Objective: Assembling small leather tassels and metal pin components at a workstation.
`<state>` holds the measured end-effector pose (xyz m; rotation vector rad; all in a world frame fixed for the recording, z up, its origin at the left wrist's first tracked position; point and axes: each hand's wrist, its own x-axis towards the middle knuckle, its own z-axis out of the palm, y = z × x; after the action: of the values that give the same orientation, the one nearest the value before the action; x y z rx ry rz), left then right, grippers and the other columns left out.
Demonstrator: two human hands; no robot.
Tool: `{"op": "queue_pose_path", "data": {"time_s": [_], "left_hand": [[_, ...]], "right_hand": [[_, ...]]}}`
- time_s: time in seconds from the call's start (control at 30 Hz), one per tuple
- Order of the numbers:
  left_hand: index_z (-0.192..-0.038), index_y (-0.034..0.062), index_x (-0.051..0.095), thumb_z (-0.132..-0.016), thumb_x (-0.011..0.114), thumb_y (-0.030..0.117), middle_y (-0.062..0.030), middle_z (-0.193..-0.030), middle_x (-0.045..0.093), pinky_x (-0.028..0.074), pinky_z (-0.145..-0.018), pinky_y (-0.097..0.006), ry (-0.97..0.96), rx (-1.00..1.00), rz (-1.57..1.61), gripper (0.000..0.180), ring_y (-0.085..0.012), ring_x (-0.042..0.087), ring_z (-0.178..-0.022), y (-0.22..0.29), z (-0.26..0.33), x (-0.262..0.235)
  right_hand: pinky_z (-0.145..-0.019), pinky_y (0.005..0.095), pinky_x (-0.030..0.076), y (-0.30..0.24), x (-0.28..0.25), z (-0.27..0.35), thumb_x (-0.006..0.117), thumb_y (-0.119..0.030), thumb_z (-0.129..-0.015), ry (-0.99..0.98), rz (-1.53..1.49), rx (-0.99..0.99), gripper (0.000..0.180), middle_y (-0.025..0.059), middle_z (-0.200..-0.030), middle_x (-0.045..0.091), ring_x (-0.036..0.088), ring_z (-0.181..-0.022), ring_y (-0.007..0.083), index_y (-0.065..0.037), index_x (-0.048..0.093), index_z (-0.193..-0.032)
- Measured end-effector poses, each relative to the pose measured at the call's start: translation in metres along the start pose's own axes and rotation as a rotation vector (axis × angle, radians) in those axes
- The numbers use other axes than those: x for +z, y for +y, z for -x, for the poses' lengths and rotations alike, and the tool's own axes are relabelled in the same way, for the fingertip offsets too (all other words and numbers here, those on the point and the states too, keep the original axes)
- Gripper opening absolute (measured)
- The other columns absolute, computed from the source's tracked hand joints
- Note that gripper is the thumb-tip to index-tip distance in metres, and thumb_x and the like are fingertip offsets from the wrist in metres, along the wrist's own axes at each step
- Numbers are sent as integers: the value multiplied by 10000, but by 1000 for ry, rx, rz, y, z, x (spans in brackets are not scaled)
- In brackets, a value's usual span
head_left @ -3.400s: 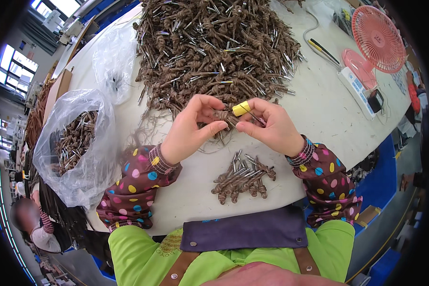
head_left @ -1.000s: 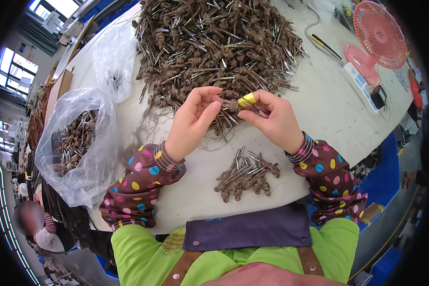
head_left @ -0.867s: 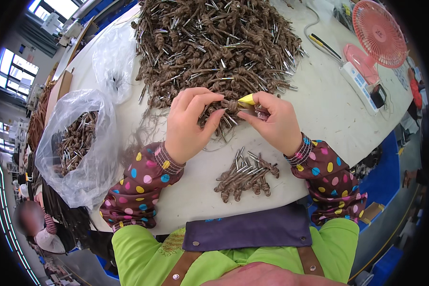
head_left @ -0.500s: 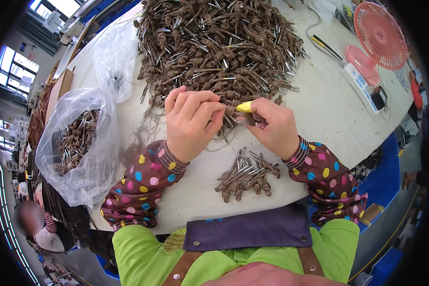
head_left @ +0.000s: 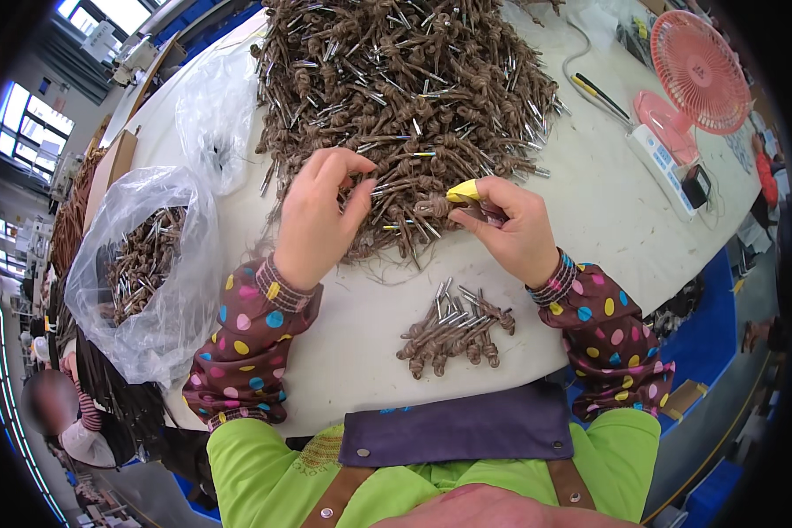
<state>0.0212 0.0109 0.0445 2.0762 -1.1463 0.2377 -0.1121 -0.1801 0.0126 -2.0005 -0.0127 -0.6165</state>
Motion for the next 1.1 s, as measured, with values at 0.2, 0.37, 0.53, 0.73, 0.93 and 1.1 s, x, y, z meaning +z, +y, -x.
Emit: {"op": "queue_pose_path", "data": {"time_s": [0.2,0.37,0.53,0.73,0.93,1.1], "left_hand": [[-949,77,615,-738,690,68,-57,-914,571,443,-711,-333,44,195,25,225,-217,559,-811,25,10,8],[-850,90,636,-666,728,40,-40,-904,578,411,-757,-334,130,360,-177,211,-226,557,-826,25,13,16],[-816,91,626,-658,717,25,-39,-923,582,409,-767,-339,126,314,-129,194,-224,555,-851,24,13,17],[-787,91,596,-668,684,21,-38,-947,583,396,-818,-349,80,246,-79,164,-227,547,-892,23,10,14],[-781,86,568,-684,660,28,-39,-960,595,395,-822,-353,194,161,-86,145,-235,553,-904,5,-2,-2],[-827,68,554,-711,645,32,-77,-983,584,415,-806,-368,75,152,-82,152,-258,563,-882,2,0,3]], "right_hand": [[-544,237,484,-2,2,-1,693,28,-699,88,134,-124,259,72,-848,630,612,-645,141,-24,634,-945],[-529,258,495,0,4,1,677,55,-649,95,225,-249,303,65,-849,627,628,-642,174,-44,609,-928],[-526,260,494,6,4,3,662,91,-647,63,310,-312,313,88,-872,640,627,-651,206,-46,603,-921],[-525,269,477,0,4,3,678,41,-618,82,422,-426,346,61,-857,626,610,-627,195,-64,599,-938],[-495,188,325,-2,6,2,710,-3,-745,95,38,-71,243,-13,-733,573,385,-547,35,-26,632,-973],[-536,168,335,5,5,2,691,-64,-817,17,-224,220,202,-38,-762,585,426,-612,-3,2,610,-990]]}}
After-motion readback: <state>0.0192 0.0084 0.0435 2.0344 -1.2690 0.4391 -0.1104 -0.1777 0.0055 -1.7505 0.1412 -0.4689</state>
